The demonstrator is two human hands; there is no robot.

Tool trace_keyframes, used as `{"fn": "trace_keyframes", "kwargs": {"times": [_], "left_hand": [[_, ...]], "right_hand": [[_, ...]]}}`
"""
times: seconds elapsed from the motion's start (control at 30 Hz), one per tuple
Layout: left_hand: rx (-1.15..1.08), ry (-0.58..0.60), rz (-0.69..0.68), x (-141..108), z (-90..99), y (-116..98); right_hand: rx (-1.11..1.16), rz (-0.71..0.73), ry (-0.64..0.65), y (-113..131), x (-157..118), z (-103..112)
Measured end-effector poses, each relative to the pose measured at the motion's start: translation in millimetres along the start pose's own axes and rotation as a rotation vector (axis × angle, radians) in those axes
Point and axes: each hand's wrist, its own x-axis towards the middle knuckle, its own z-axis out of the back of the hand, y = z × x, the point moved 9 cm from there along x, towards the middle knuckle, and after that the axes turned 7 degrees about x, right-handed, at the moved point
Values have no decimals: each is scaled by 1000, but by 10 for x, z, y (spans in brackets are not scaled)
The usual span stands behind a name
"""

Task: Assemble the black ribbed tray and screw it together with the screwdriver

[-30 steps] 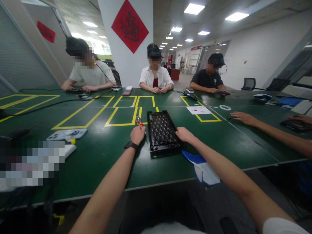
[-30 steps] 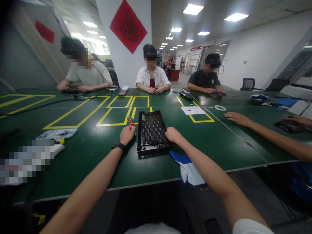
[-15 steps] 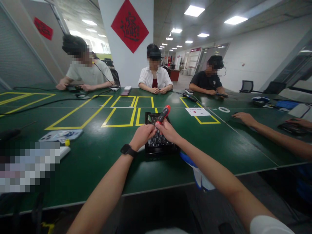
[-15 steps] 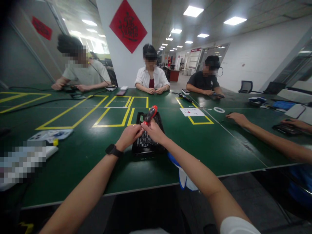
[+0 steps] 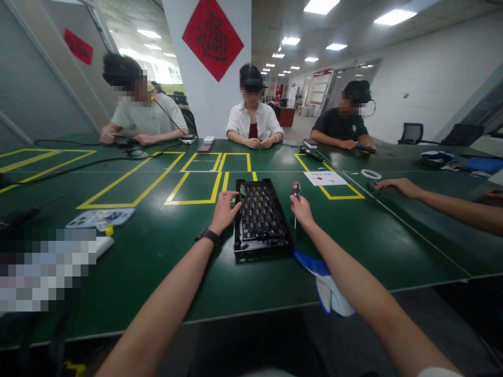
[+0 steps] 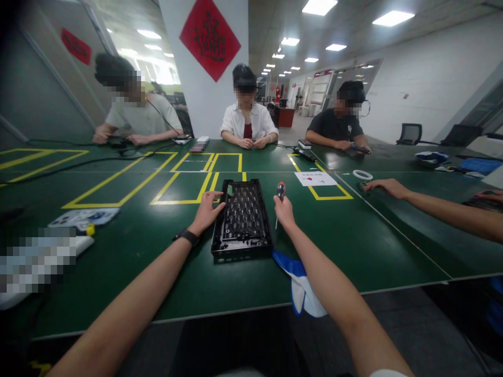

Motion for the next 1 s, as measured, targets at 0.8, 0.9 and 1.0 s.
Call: {"fn": "trace_keyframes", "kwargs": {"times": [0.8, 0.9, 1.0], "left_hand": [[663, 207, -184, 703, -504, -397], [634, 235, -232, 746, -579, -439], [584, 230, -223, 777, -575, -459]], "right_hand": [[-771, 24, 26, 22, -147, -75], [-786, 34, 15, 27, -144, -39], [-775, 33, 11, 15, -136, -11]]}}
